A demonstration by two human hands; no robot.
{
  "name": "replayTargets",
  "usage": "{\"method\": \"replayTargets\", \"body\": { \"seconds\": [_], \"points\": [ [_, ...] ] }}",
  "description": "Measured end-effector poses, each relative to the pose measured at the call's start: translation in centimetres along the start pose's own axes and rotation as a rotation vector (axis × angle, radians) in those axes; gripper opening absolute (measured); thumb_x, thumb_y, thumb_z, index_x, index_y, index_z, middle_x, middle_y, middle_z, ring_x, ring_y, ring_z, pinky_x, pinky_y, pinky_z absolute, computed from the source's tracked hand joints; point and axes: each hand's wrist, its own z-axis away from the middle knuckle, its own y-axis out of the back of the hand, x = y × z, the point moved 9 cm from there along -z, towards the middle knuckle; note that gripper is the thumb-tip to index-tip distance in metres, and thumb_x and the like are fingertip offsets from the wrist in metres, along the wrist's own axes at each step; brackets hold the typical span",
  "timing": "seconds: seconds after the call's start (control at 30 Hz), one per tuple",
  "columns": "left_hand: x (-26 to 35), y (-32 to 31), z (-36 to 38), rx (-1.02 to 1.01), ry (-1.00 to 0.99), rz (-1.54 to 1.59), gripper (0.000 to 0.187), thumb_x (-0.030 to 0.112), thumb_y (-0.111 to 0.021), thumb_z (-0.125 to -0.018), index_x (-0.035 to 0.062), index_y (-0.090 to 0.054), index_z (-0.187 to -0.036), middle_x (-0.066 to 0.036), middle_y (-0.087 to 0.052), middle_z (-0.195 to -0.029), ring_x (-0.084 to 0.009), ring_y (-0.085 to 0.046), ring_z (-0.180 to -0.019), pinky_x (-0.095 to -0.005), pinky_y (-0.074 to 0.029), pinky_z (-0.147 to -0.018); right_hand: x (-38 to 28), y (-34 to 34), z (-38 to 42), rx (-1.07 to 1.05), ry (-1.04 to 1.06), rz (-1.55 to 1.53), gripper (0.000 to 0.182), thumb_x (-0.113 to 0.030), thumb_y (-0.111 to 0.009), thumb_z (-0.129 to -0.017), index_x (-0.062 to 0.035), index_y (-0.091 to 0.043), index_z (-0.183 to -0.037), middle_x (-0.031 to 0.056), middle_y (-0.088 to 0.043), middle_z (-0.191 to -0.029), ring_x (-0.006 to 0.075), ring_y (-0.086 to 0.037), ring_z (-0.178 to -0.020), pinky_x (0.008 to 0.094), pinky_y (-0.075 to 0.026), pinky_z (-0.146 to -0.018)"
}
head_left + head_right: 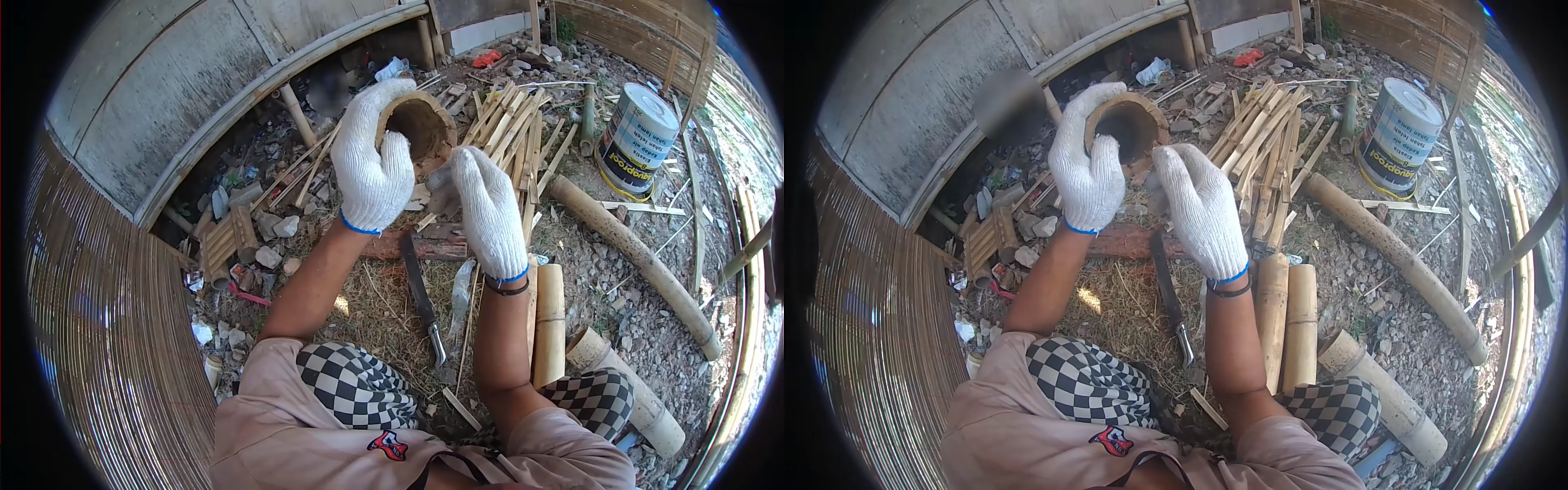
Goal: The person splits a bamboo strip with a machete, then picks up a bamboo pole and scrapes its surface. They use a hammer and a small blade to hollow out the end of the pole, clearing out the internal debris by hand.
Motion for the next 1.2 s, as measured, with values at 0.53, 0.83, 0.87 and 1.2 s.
{"method": "replayTargets", "body": {
  "seconds": [0.53,0.83,0.87,1.2],
  "points": [
    [2.1,-3.8,2.0,-0.025,-0.114,-0.088,0.048,-0.002,-0.052,-0.082,0.0007,-0.066,-0.128,-0.017,-0.069,-0.125,-0.0363,-0.064,-0.120,-0.0485,-0.046,-0.110,-0.7,3.0,-0.1,0.297,-0.043,0.611,0.061,-0.051,-0.062,-0.104,0.0065,-0.075,-0.090,0.0166,-0.064,-0.063,0.0234,-0.063,-0.063,0.0413,-0.050,-0.062],
    [1.0,-3.9,1.7,-0.069,-0.017,0.037,0.052,-0.008,-0.051,-0.076,0.0039,-0.070,-0.123,-0.016,-0.072,-0.122,-0.0382,-0.067,-0.115,-0.0479,-0.051,-0.105,1.0,3.1,-0.1,0.102,-0.132,0.374,0.052,-0.042,-0.062,-0.106,0.0054,-0.075,-0.090,0.0027,-0.061,-0.062,0.0092,-0.056,-0.057,0.0314,-0.042,-0.051],
    [0.7,-3.9,1.7,-0.081,0.004,0.069,0.052,-0.009,-0.051,-0.076,0.0038,-0.071,-0.122,-0.016,-0.072,-0.122,-0.0378,-0.068,-0.115,-0.0469,-0.053,-0.105,1.4,2.9,0.0,0.083,-0.186,0.321,0.051,-0.041,-0.062,-0.106,0.0050,-0.075,-0.091,0.0023,-0.062,-0.063,0.0091,-0.056,-0.057,0.0306,-0.042,-0.051],
    [1.0,-3.4,1.8,-0.149,-0.046,0.066,0.052,-0.010,-0.051,-0.077,0.0019,-0.071,-0.124,-0.017,-0.073,-0.122,-0.0361,-0.071,-0.115,-0.0432,-0.057,-0.103,3.5,1.6,0.6,0.027,-0.280,0.060,0.044,-0.043,-0.062,-0.108,-0.0014,-0.075,-0.104,0.0011,-0.066,-0.072,0.0081,-0.058,-0.057,0.0256,-0.044,-0.049]
  ]
}}
